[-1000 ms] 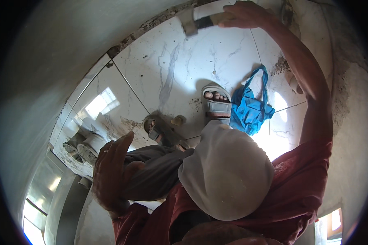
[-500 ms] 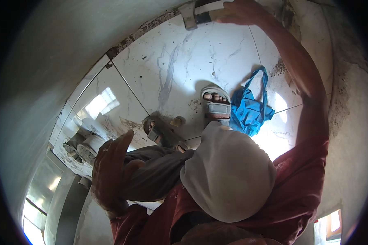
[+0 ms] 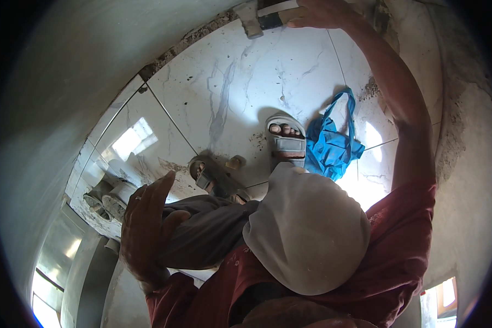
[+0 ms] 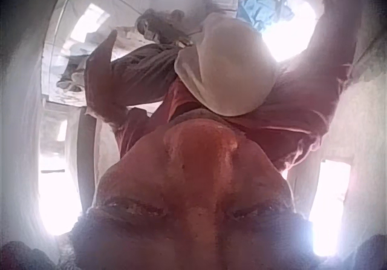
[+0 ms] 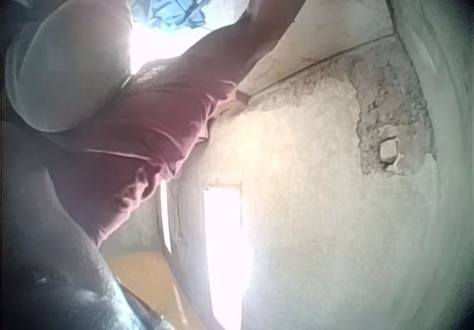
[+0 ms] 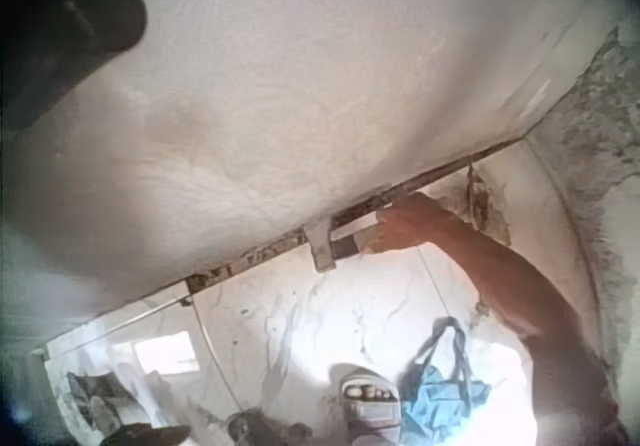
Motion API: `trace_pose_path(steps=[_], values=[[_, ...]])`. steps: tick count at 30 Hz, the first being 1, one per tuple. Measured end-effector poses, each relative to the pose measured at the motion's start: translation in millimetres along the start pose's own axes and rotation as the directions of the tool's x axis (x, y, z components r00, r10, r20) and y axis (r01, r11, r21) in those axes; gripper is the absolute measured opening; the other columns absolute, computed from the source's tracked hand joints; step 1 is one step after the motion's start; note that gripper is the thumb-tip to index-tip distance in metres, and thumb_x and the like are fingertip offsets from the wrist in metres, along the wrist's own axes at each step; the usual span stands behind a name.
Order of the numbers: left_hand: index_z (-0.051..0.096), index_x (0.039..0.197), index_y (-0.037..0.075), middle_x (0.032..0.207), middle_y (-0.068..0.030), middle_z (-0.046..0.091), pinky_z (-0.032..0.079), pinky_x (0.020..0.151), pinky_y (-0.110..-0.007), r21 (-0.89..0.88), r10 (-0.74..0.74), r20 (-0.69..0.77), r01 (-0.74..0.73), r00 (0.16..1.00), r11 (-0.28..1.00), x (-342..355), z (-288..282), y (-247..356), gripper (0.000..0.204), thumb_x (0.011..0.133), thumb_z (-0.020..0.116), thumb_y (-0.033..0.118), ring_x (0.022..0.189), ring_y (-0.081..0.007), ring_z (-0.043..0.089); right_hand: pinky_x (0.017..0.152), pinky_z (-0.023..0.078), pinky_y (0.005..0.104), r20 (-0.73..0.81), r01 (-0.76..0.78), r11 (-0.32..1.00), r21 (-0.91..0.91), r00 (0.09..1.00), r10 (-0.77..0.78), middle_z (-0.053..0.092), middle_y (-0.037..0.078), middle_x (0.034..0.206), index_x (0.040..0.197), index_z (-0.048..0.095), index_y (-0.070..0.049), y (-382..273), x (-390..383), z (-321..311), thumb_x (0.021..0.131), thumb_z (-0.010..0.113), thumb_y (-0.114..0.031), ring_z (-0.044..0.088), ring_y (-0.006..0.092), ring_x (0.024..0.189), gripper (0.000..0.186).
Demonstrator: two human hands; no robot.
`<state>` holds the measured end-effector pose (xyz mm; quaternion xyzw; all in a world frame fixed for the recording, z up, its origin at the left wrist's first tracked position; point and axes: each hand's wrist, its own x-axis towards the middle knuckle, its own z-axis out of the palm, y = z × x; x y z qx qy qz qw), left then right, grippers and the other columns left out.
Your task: The person cleans a wall edge with a cloth, applies mortar from a bucket to the gap between tiles and the wall, and uses an axe to chip away excess material from the wall edge.
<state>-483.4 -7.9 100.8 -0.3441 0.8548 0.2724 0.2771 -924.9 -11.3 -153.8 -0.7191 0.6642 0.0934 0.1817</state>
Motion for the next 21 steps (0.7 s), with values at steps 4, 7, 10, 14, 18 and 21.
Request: trace_pose_path(steps=[4, 7, 10, 14, 18, 21], values=[[0.045, 0.127, 0.009, 0.115, -0.0131, 0.056, 0.042, 0.087, -0.043, 0.012, -0.063, 0.007, 0.063, 0.998, 0.998, -32.0, -11.6, -2.6, 0.066, 0.079, 0.055, 0.053, 0.103, -0.0327, 0.053, 0.077, 0.047, 0.0442, 0.275, 0.141, 0.984, 0.108, 0.947, -0.166, 0.062, 0.021, 0.09, 0.098, 0.059, -0.001, -73.2, 7.0, -57.7, 0.079, 0.049, -0.064, 0.059, 0.0356, 0.091, 0.066], [0.045, 0.126, 0.008, 0.115, -0.0132, 0.056, 0.042, 0.087, -0.043, -0.006, -0.019, -0.001, 0.019, 1.0, 1.0, -11.6, -1.8, -4.9, 0.066, 0.079, 0.054, 0.053, 0.103, -0.0328, 0.053, 0.076, 0.047, 0.0444, 0.149, -0.034, 0.991, 0.133, 0.989, 0.014, 0.062, 0.021, 0.09, 0.097, 0.059, -0.001, -37.7, 6.3, -34.2, 0.079, 0.049, -0.063, 0.06, 0.0356, 0.089, 0.065], [0.045, 0.126, 0.008, 0.115, -0.0134, 0.056, 0.042, 0.087, -0.043, 0.003, -0.039, 0.008, 0.039, 0.999, 0.999, -21.8, -12.0, 1.1, 0.065, 0.08, 0.053, 0.054, 0.103, -0.0332, 0.053, 0.077, 0.047, 0.0448, 0.178, -0.015, 0.998, 0.066, 0.984, 0.003, 0.062, 0.021, 0.091, 0.098, 0.059, -0.001, -41.2, 10.5, -39.1, 0.079, 0.05, -0.062, 0.06, 0.0365, 0.088, 0.065], [0.046, 0.126, 0.008, 0.113, -0.0137, 0.057, 0.043, 0.086, -0.043, -0.007, -0.035, -0.022, 0.035, 0.999, 0.999, -22.1, -9.1, -3.3, 0.064, 0.08, 0.053, 0.053, 0.103, -0.0339, 0.053, 0.076, 0.047, 0.044, 0.251, 0.019, 0.994, 0.105, 0.967, -0.045, 0.062, 0.022, 0.092, 0.098, 0.059, -0.002, -60.6, 4.8, -53.6, 0.078, 0.051, -0.063, 0.06, 0.0368, 0.089, 0.064], [0.046, 0.126, 0.009, 0.114, -0.0135, 0.056, 0.043, 0.086, -0.043, 0.052, -0.047, -0.002, 0.047, 0.999, 0.998, -16.7, -12.4, 2.2, 0.064, 0.08, 0.053, 0.054, 0.103, -0.0336, 0.053, 0.077, 0.048, 0.0438, 0.151, -0.032, 0.998, 0.058, 0.988, 0.023, 0.062, 0.023, 0.091, 0.099, 0.058, -0.001, -47.0, 4.6, -42.1, 0.078, 0.05, -0.063, 0.06, 0.0369, 0.09, 0.066], [0.046, 0.126, 0.008, 0.114, -0.0131, 0.056, 0.043, 0.087, -0.042, -0.04, -0.029, 0.021, 0.029, 0.999, 0.999, -21.1, -8.0, -3.0, 0.065, 0.08, 0.052, 0.054, 0.103, -0.0334, 0.053, 0.077, 0.048, 0.0436, 0.209, 0.066, 0.997, 0.032, 0.975, -0.071, 0.063, 0.022, 0.091, 0.1, 0.058, 0.0, -48.9, -0.1, -42.8, 0.08, 0.049, -0.062, 0.06, 0.0363, 0.089, 0.066]])
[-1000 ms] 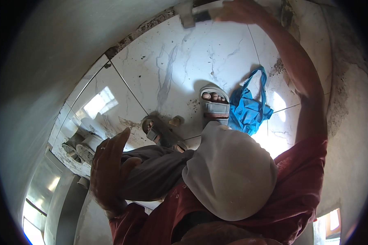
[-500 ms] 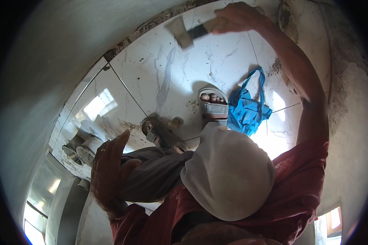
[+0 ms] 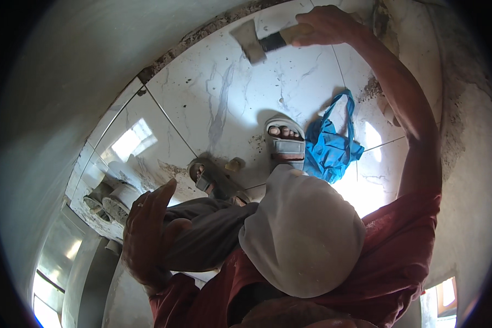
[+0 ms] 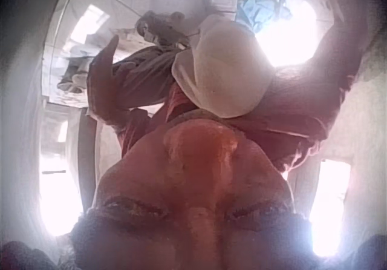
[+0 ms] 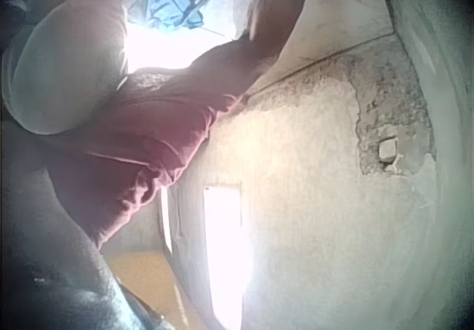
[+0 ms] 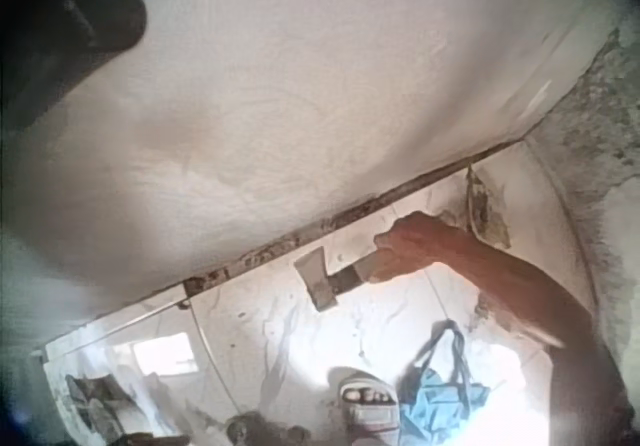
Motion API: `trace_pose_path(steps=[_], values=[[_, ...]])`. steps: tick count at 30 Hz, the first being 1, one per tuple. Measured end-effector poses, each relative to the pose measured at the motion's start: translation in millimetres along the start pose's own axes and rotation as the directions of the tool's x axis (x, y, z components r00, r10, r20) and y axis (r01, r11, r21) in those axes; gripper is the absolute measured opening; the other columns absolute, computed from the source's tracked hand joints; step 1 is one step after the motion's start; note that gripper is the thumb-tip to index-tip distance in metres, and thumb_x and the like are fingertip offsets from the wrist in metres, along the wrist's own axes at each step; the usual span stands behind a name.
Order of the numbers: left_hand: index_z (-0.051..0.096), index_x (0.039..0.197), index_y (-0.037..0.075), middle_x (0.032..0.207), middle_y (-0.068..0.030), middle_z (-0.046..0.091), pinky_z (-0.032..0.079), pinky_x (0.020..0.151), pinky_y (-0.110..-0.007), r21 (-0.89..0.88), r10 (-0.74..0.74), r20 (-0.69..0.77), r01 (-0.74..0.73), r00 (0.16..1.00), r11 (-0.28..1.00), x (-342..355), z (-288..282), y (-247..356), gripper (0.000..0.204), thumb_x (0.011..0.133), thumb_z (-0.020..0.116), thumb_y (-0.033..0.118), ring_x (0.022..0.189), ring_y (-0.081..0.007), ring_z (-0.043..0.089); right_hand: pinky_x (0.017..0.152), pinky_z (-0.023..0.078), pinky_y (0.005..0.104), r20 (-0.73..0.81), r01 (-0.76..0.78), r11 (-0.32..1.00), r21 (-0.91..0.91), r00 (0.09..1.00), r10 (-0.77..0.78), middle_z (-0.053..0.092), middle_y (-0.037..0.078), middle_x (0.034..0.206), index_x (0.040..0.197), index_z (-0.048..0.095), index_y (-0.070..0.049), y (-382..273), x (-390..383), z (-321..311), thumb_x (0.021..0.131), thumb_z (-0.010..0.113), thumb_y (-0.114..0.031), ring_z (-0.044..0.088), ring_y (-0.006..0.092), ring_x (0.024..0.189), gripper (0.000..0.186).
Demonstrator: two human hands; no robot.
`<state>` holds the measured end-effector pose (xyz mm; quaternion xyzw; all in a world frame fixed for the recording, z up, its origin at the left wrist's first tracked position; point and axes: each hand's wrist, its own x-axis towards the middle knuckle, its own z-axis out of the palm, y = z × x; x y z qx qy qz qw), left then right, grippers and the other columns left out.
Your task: The person cleans a wall edge with a cloth, applies mortar from a bucket to the gap between tiles and the wall, and uses an axe to chip away excess material from the wall edge.
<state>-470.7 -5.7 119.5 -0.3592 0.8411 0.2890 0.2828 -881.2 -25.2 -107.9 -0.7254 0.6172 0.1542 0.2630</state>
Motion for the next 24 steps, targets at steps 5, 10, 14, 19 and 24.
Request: trace_pose_path(steps=[5, 10, 14, 19, 24], values=[[0.045, 0.126, 0.009, 0.113, -0.0132, 0.057, 0.042, 0.087, -0.042, 0.052, 0.013, -0.036, -0.011, 0.999, 0.999, 4.1, -4.1, 3.8, 0.065, 0.08, 0.053, 0.054, 0.101, -0.0333, 0.054, 0.075, 0.047, 0.0445, -0.037, -0.126, 0.99, 0.058, 0.991, 0.128, 0.062, 0.021, 0.09, 0.097, 0.059, -0.001, 28.3, -2.6, 5.7, 0.081, 0.05, -0.06, 0.06, 0.036, 0.088, 0.062], [0.046, 0.126, 0.007, 0.114, -0.0131, 0.056, 0.042, 0.087, -0.042, 0.018, 0.004, -0.009, -0.003, 1.0, 1.0, 13.0, 3.5, -3.0, 0.065, 0.08, 0.054, 0.052, 0.101, -0.0328, 0.054, 0.075, 0.047, 0.0448, 0.106, -0.028, 1.0, 0.014, 0.994, 0.027, 0.062, 0.021, 0.09, 0.091, 0.06, -0.001, 3.6, -6.4, -4.2, 0.079, 0.054, -0.058, 0.06, 0.0344, 0.088, 0.058], [0.046, 0.125, 0.006, 0.115, -0.0132, 0.056, 0.042, 0.087, -0.042, 0.045, 0.01, -0.004, -0.01, 1.0, 0.999, 1.4, -11.0, 8.1, 0.065, 0.08, 0.055, 0.051, 0.103, -0.0328, 0.054, 0.079, 0.047, 0.0431, -0.059, -0.143, 0.99, -0.018, 0.988, 0.142, 0.063, 0.019, 0.098, 0.101, 0.061, -0.001, 29.1, 1.3, -6.2, 0.076, 0.057, -0.06, 0.06, 0.0342, 0.091, 0.064], [0.046, 0.125, 0.007, 0.116, -0.0134, 0.056, 0.042, 0.087, -0.042, 0.018, 0.02, 0.0, -0.02, 1.0, 1.0, 21.4, 3.8, -1.9, 0.064, 0.079, 0.057, 0.05, 0.104, -0.0329, 0.053, 0.084, 0.046, 0.0433, 0.17, -0.173, 0.979, -0.111, 0.967, 0.19, 0.061, 0.02, 0.105, 0.11, 0.06, -0.004, 22.5, -18.1, -21.1, 0.076, 0.055, -0.063, 0.058, 0.0333, 0.098, 0.068], [0.046, 0.125, 0.007, 0.116, -0.013, 0.055, 0.041, 0.089, -0.042, 0.003, -0.062, 0.015, 0.062, 0.998, 0.998, 3.3, -15.9, 11.0, 0.062, 0.079, 0.059, 0.047, 0.105, -0.0329, 0.052, 0.068, 0.048, 0.041, -0.241, -0.085, 0.995, 0.047, 0.966, 0.094, 0.062, 0.017, 0.076, 0.089, 0.056, -0.006, 23.3, -25.7, 14.4, 0.08, 0.054, -0.059, 0.062, 0.0295, 0.074, 0.054]])
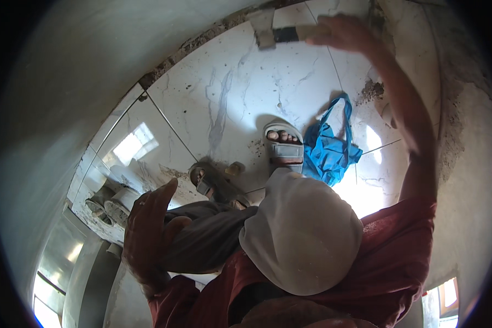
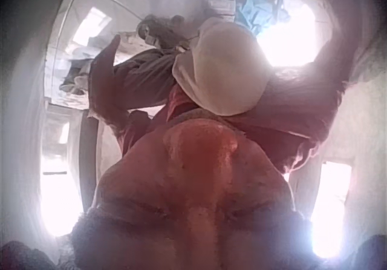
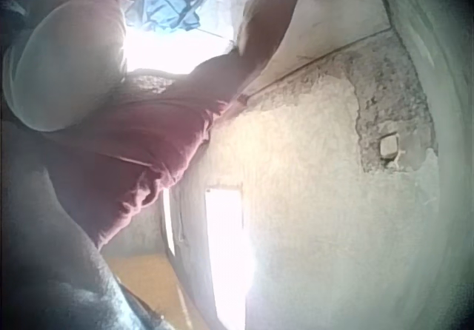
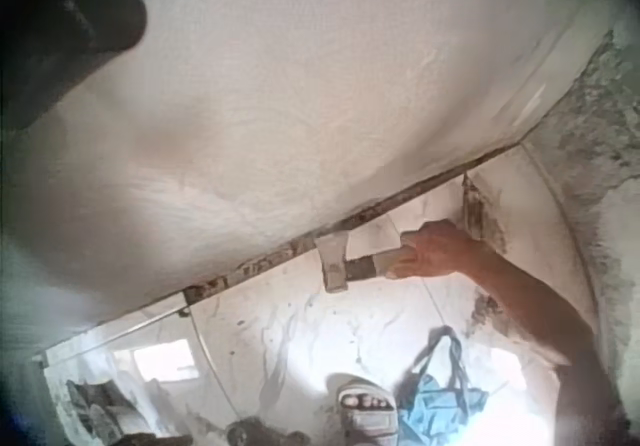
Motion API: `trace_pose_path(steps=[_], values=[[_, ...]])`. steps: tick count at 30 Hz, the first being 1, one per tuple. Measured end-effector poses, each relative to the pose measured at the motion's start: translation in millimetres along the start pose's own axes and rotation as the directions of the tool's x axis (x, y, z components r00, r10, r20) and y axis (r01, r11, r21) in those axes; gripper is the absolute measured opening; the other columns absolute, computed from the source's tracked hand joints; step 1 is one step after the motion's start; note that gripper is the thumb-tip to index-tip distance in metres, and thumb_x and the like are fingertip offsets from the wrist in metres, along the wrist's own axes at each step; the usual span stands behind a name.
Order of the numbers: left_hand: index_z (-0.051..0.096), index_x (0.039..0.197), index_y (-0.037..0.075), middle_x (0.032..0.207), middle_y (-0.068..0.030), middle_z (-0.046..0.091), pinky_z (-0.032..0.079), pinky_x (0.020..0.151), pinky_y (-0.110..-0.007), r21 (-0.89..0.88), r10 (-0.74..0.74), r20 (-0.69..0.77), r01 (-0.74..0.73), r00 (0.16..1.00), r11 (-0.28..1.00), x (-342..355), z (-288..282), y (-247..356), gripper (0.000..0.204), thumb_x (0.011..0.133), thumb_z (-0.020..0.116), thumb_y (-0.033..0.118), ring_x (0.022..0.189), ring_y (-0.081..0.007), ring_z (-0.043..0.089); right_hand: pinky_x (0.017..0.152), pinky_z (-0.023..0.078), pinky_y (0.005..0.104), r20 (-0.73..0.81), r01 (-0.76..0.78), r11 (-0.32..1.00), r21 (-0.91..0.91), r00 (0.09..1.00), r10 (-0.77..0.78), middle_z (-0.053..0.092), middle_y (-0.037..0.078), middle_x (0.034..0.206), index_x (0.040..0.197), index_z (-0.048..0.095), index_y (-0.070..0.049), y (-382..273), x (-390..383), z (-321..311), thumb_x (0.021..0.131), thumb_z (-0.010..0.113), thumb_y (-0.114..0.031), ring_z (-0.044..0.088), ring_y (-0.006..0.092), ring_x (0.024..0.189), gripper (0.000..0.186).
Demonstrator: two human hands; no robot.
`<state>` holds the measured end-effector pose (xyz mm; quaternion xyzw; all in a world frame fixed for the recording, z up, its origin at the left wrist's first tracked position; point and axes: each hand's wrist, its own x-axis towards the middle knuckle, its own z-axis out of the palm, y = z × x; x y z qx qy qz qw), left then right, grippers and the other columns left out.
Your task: The person cleans a wall edge with a cloth, applies mortar from a bucket to the gap between tiles and the wall, and uses an axe to chip away excess material from the wall edge.
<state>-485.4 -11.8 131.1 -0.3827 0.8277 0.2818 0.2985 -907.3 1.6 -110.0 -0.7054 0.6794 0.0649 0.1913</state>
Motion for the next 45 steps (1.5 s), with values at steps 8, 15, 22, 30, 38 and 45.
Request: trace_pose_path(steps=[8, 15, 22, 30, 38, 45], values=[[0.045, 0.128, 0.008, 0.124, -0.0149, 0.051, 0.038, 0.096, -0.04, -0.234, 0.15, 0.247, -0.091, 0.957, 0.968, 23.5, -1.1, 2.0, 0.061, 0.078, 0.066, 0.036, 0.115, -0.0318, 0.048, 0.055, 0.039, 0.0214, 0.1, -0.057, -0.387, 0.92, 0.991, 0.092, 0.048, -0.002, 0.077, 0.101, 0.05, -0.008, -148.6, -89.6, 76.2, 0.08, 0.068, -0.04, 0.045, 0.0062, 0.064, 0.043], [0.035, 0.13, -0.001, 0.122, -0.0208, 0.05, 0.04, 0.094, -0.042, -0.188, 0.221, 0.072, -0.205, 0.973, 0.961, 130.4, 44.9, 29.2, 0.074, 0.079, 0.065, 0.042, 0.112, -0.0358, 0.05, 0.068, 0.044, 0.0268, -0.083, 0.327, -0.5, 0.802, 0.89, 0.448, 0.054, 0.003, 0.082, 0.099, 0.048, -0.004, -236.9, -48.7, 79.8, 0.089, 0.056, -0.025, 0.052, 0.0113, 0.076, 0.024], [0.045, 0.101, 0.002, 0.088, -0.0184, 0.061, 0.047, 0.069, -0.045, -0.137, 0.157, -0.162, -0.179, 0.974, 0.974, 163.2, 49.3, 13.0, 0.039, 0.078, 0.065, 0.027, 0.083, -0.0383, 0.06, 0.078, 0.042, 0.0276, -0.152, 0.318, -0.452, 0.833, 0.918, 0.366, 0.054, 0.005, 0.095, 0.107, 0.05, -0.004, -227.8, -32.7, 58.0, 0.087, 0.057, -0.024, 0.05, 0.0112, 0.09, 0.03], [0.044, 0.11, 0.003, 0.095, -0.0176, 0.059, 0.048, 0.072, -0.044, 0.041, 0.171, -0.222, -0.166, 0.96, 0.985, 152.5, 43.3, -6.1, 0.046, 0.076, 0.065, 0.026, 0.087, -0.0338, 0.06, 0.073, 0.043, 0.0304, 0.108, -0.046, -0.884, 0.465, 0.994, 0.005, 0.054, 0.001, 0.103, 0.125, 0.041, -0.013, -237.2, -24.5, 45.2, 0.085, 0.059, -0.024, 0.051, 0.0129, 0.094, 0.044], [0.039, 0.126, 0.001, 0.12, -0.0192, 0.05, 0.04, 0.091, -0.045, 0.297, 0.43, 0.014, -0.415, 0.903, 0.86, 152.0, 44.6, -6.1, 0.063, 0.077, 0.064, 0.032, 0.106, -0.0339, 0.054, 0.085, 0.042, 0.0348, 0.248, 0.003, -0.619, 0.785, 0.915, 0.319, 0.058, 0.011, 0.108, 0.118, 0.042, -0.006, -186.5, -31.7, 54.8, 0.087, 0.053, -0.024, 0.053, 0.0212, 0.101, 0.037], [0.057, 0.102, 0.002, 0.104, -0.015, 0.06, 0.042, 0.087, -0.044, 0.09, 0.804, 0.389, -0.887, 0.45, 0.452, 134.2, 63.4, 28.4, 0.042, 0.074, 0.068, 0.032, 0.098, -0.0296, 0.058, 0.065, 0.045, 0.0288, 0.021, -0.229, 0.213, 0.95, 0.727, 0.686, 0.059, 0.005, 0.082, 0.104, 0.054, -0.004, -107.3, -133.5, 1.7, 0.087, 0.051, -0.041, 0.054, 0.0126, 0.071, 0.041]])
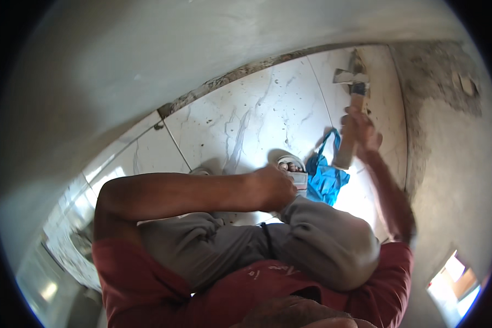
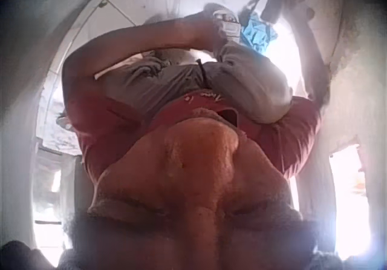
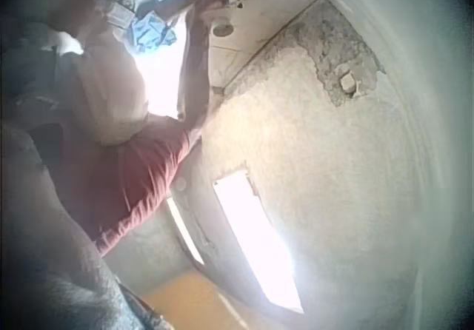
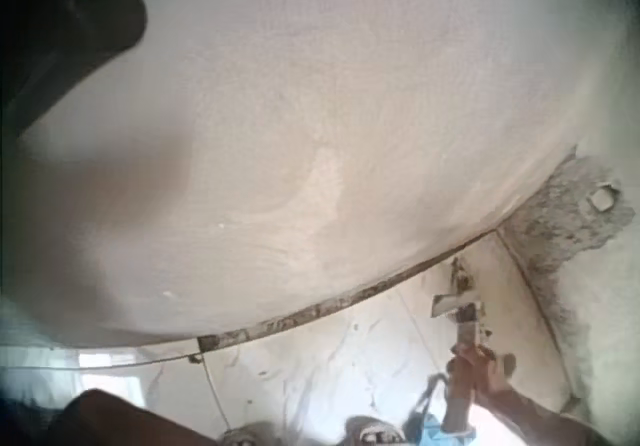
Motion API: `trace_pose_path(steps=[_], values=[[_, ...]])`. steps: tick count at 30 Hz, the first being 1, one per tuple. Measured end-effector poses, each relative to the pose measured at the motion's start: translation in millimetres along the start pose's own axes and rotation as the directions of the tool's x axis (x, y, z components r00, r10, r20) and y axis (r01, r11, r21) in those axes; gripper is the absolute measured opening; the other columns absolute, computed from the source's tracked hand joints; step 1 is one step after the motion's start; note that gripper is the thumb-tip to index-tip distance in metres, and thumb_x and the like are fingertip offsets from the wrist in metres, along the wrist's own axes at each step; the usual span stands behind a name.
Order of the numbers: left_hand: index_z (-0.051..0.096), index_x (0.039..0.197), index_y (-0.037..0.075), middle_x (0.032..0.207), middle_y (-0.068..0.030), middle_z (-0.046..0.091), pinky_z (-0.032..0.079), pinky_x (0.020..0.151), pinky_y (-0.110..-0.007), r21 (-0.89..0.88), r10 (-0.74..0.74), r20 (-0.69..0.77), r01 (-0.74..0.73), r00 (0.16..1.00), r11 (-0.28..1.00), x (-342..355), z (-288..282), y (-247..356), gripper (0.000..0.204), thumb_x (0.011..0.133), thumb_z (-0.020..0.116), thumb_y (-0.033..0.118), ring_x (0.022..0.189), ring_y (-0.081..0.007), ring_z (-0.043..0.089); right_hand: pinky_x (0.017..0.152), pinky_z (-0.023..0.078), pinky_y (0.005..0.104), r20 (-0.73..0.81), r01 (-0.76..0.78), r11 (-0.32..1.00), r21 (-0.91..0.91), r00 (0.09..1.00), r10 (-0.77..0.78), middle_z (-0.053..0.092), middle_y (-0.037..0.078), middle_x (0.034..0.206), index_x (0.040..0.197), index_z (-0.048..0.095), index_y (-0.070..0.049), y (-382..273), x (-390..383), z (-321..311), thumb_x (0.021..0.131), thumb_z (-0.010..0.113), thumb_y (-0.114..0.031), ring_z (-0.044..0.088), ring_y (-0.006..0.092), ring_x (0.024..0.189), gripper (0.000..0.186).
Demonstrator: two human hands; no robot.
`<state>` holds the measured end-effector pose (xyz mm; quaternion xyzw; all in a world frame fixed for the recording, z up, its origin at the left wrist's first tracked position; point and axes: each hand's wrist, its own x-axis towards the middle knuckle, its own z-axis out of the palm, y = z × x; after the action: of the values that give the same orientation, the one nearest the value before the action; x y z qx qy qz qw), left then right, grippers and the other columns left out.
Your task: The person cleans a wall edge with a cloth, applies mortar from a bucket to the gap between tiles and the wall, and uses an axe to chip away excess material from the wall edge.
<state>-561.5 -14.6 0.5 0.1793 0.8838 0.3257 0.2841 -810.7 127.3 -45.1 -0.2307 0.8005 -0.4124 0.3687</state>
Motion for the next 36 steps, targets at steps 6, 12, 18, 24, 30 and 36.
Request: trace_pose_path(steps=[6, 12, 18, 24, 30, 36], values=[[0.063, 0.088, 0.003, 0.088, -0.0132, 0.065, 0.047, 0.075, -0.041, -0.166, 0.512, 0.272, -0.484, 0.815, 0.859, -10.3, 4.6, 24.2, 0.031, 0.077, 0.065, 0.032, 0.085, -0.0291, 0.063, 0.061, 0.047, 0.0306, -0.297, -0.195, 0.974, 0.115, 0.929, 0.221, 0.059, 0.007, 0.076, 0.098, 0.051, -0.007, -66.7, -60.2, -49.1, 0.086, 0.054, -0.032, 0.056, 0.016, 0.067, 0.028], [0.06, 0.093, 0.001, 0.085, -0.0128, 0.064, 0.048, 0.075, -0.039, -0.217, 0.615, 0.358, -0.578, 0.702, 0.786, -42.6, -50.7, 46.8, 0.036, 0.079, 0.062, 0.035, 0.085, -0.0272, 0.062, 0.062, 0.048, 0.0308, -0.423, 0.088, 0.938, 0.334, 0.903, 0.066, 0.061, 0.009, 0.08, 0.099, 0.049, -0.004, -22.4, 17.5, 29.4, 0.088, 0.054, -0.03, 0.057, 0.016, 0.07, 0.029], [0.058, 0.095, 0.006, 0.088, -0.0085, 0.061, 0.048, 0.077, -0.035, -0.029, 0.533, 0.091, -0.533, 0.841, 0.846, -76.2, -103.7, 80.2, 0.031, 0.08, 0.062, 0.033, 0.084, -0.0214, 0.061, 0.057, 0.047, 0.0299, -0.643, 0.362, 0.707, 0.608, 0.747, 0.17, 0.057, 0.009, 0.074, 0.095, 0.043, -0.001, 2.6, 58.7, 188.3, 0.087, 0.057, -0.023, 0.056, 0.0154, 0.065, 0.027], [0.058, 0.106, 0.007, 0.087, -0.0045, 0.061, 0.048, 0.083, -0.037, 0.149, 0.151, -0.228, -0.119, 0.962, 0.982, -73.3, -97.5, 130.7, 0.038, 0.076, 0.067, 0.028, 0.079, -0.0204, 0.06, 0.058, 0.048, 0.0333, -0.585, 0.31, 0.596, 0.741, 0.734, 0.345, 0.057, 0.013, 0.07, 0.097, 0.039, 0.003, 17.9, 71.4, 218.9, 0.089, 0.051, -0.026, 0.059, 0.0205, 0.064, 0.032], [0.059, 0.107, 0.005, 0.083, -0.0063, 0.06, 0.047, 0.074, -0.035, 0.211, -0.027, -0.26, 0.084, 0.965, 0.974, -48.0, -81.6, 129.5, 0.036, 0.074, 0.069, 0.018, 0.075, -0.0228, 0.059, 0.06, 0.047, 0.0324, -0.646, 0.377, 0.621, 0.687, 0.708, 0.285, 0.055, 0.013, 0.075, 0.097, 0.039, 0.002, -17.0, 47.2, 234.1, 0.09, 0.05, -0.024, 0.056, 0.0185, 0.068, 0.029], [0.055, 0.108, -0.002, 0.076, -0.0054, 0.053, 0.046, 0.066, -0.03, 0.234, 0.164, -0.099, -0.137, 0.982, 0.963, -51.3, -80.7, 147.7, 0.029, 0.083, 0.053, 0.013, 0.072, -0.0166, 0.058, 0.062, 0.046, 0.0326, -0.476, 0.222, 0.582, 0.783, 0.816, 0.329, 0.056, 0.013, 0.075, 0.094, 0.04, 0.002, -27.6, 41.7, 271.0, 0.09, 0.049, -0.023, 0.056, 0.0191, 0.069, 0.028]])
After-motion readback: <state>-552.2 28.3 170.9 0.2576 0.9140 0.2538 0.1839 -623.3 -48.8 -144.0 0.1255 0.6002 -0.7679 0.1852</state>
